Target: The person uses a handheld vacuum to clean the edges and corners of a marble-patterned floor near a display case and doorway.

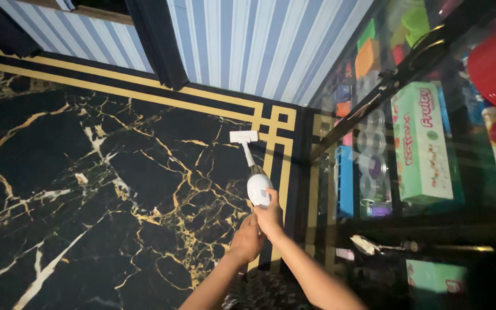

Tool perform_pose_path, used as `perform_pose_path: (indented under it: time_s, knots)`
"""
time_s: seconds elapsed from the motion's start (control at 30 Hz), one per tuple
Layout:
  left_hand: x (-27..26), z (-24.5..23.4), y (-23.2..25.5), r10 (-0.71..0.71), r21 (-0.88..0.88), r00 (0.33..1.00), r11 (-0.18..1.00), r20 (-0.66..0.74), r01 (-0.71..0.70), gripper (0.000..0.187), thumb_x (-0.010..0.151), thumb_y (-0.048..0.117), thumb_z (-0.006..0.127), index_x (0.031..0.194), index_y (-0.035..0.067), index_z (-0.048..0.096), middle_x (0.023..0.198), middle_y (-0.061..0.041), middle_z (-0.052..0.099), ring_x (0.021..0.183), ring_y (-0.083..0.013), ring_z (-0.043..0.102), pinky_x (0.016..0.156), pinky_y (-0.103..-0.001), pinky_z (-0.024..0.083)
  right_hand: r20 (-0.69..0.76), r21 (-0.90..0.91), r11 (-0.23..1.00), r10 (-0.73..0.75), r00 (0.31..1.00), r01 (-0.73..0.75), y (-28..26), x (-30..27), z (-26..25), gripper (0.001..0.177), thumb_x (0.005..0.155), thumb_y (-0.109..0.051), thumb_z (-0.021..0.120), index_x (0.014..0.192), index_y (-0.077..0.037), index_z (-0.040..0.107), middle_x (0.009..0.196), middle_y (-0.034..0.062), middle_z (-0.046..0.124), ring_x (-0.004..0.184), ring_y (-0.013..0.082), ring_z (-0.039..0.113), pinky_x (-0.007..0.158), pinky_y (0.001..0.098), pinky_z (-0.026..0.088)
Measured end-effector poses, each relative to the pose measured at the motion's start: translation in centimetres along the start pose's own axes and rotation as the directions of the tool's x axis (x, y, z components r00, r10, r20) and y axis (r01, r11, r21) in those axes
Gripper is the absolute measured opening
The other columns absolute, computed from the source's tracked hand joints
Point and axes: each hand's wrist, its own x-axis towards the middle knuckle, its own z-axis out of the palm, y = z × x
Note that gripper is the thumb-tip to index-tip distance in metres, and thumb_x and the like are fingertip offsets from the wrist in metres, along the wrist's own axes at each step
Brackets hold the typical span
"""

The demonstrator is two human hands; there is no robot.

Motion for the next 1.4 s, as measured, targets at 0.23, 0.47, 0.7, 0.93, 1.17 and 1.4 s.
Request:
perform_pose_path:
  time_s: [0.23,0.47,0.7,0.93,1.17,1.4]
  knots:
    - [3.7,-1.6,1.9,-0.128,-0.027,0.992,0.991,-0.005,0.127,0.075,0.092,0.024,0.065,0.155,0.007,0.027,0.153,-0.019,0.044,0.142,-0.0362,0.042,0.114,-0.047,0.04,-0.009,0.009,1.0,-0.007,1.0,0.007,-1.0,4.5,0.9,0.063,0.075,-0.011,0.072,0.134,-0.017,0.051,0.117,0.0205,0.072,0.105,0.038,0.072,0.088,0.0434,0.057]
    - [6.7,-0.6,0.6,-0.155,-0.027,0.984,0.988,-0.086,0.154,0.079,0.095,0.028,0.064,0.157,0.002,0.021,0.153,-0.021,0.044,0.144,-0.0378,0.038,0.116,-0.046,0.037,0.038,-0.004,0.986,0.166,0.985,-0.166,0.2,10.8,2.9,0.063,0.078,-0.014,0.071,0.137,-0.024,0.049,0.108,0.0211,0.074,0.088,0.0407,0.076,0.076,0.0471,0.06]
    - [5.7,-0.2,-1.6,-0.154,-0.046,0.98,0.988,-0.125,0.15,0.081,0.092,0.026,0.066,0.155,-0.001,0.024,0.149,-0.022,0.049,0.143,-0.0403,0.04,0.118,-0.044,0.036,-0.019,0.027,0.999,0.02,1.0,-0.019,4.0,20.1,6.2,0.063,0.076,-0.012,0.074,0.133,-0.023,0.05,0.095,0.0183,0.073,0.061,0.0311,0.071,0.052,0.0412,0.055]
    - [3.6,0.8,-2.3,-0.255,-0.078,0.96,0.966,-0.119,0.247,0.08,0.093,0.027,0.066,0.156,-0.001,0.024,0.149,-0.025,0.046,0.141,-0.0405,0.043,0.117,-0.043,0.037,0.024,-0.006,0.995,0.097,0.995,-0.097,2.2,22.2,6.7,0.063,0.078,-0.011,0.071,0.135,-0.027,0.05,0.084,0.0131,0.072,0.057,0.0283,0.07,0.048,0.0389,0.056]
    - [1.4,1.3,-1.7,-0.253,-0.092,0.963,0.965,-0.094,0.244,0.081,0.094,0.027,0.065,0.157,-0.001,0.022,0.15,-0.025,0.045,0.142,-0.0397,0.041,0.117,-0.043,0.038,0.018,0.05,0.998,0.029,0.999,-0.03,4.8,19.0,6.2,0.063,0.076,-0.01,0.071,0.134,-0.023,0.049,0.098,0.0154,0.071,0.058,0.0309,0.071,0.048,0.0413,0.057]
    - [0.8,0.7,0.0,-0.138,-0.02,0.988,0.99,-0.067,0.137,0.094,0.086,0.028,0.077,0.154,-0.003,0.021,0.154,-0.028,0.038,0.146,-0.0407,0.034,0.121,-0.045,0.031,0.077,0.031,0.993,0.11,0.991,-0.113,4.8,11.3,2.4,0.064,0.076,-0.011,0.069,0.136,-0.023,0.049,0.096,0.019,0.074,0.057,0.0307,0.07,0.049,0.0399,0.056]
